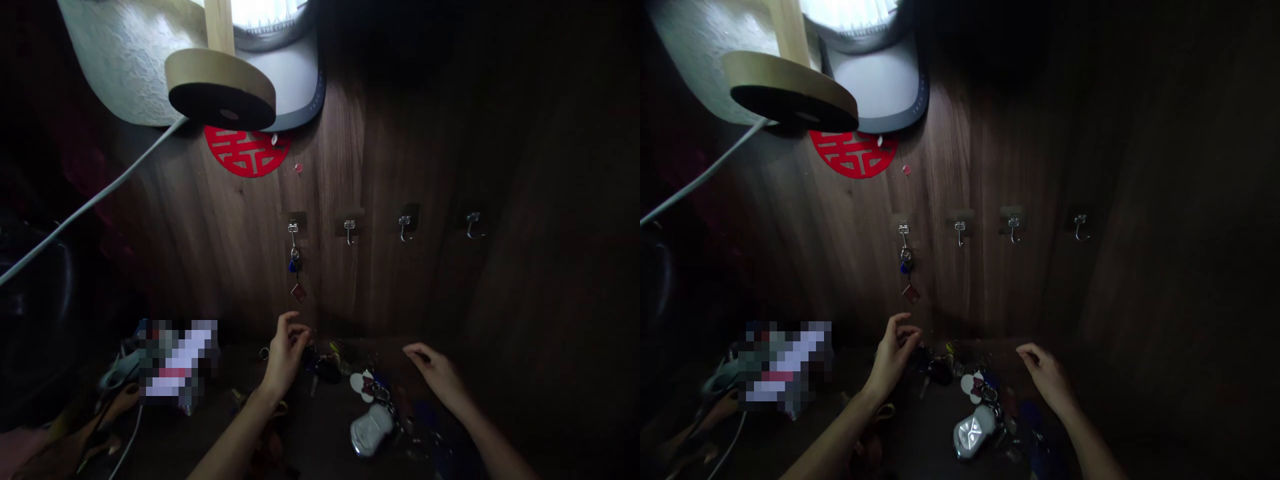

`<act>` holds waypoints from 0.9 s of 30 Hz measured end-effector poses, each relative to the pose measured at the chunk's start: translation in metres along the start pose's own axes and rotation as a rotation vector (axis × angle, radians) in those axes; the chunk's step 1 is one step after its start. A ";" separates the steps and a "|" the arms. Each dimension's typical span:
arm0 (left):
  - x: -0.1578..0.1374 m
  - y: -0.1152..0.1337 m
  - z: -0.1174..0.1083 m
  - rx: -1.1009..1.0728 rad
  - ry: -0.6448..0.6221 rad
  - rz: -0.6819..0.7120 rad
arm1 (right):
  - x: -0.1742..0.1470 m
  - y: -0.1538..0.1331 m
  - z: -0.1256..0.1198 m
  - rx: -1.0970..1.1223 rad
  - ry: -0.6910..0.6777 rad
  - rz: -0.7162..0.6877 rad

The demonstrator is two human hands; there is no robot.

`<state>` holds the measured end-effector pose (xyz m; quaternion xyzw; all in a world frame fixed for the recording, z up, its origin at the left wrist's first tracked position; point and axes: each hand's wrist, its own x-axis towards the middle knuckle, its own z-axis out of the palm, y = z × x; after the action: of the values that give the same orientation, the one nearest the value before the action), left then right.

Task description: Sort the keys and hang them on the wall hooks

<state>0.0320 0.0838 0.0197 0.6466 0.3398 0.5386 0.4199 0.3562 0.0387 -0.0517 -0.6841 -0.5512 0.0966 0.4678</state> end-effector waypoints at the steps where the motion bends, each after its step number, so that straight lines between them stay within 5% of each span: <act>1: -0.005 -0.001 0.001 0.007 -0.016 -0.013 | 0.000 0.000 0.000 -0.007 0.002 -0.008; 13: -0.065 0.009 0.031 0.385 -0.400 0.053 | -0.003 -0.007 0.003 -0.093 -0.020 -0.097; 20: -0.084 0.012 0.047 0.571 -0.734 0.190 | -0.011 -0.024 0.005 -0.112 -0.180 -0.182; 27: -0.084 0.012 0.052 0.536 -0.731 0.168 | -0.026 -0.054 0.007 -0.104 -0.342 -0.255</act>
<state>0.0665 -0.0058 -0.0075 0.9051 0.2432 0.2005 0.2853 0.3065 0.0177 -0.0252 -0.6057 -0.7089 0.1226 0.3399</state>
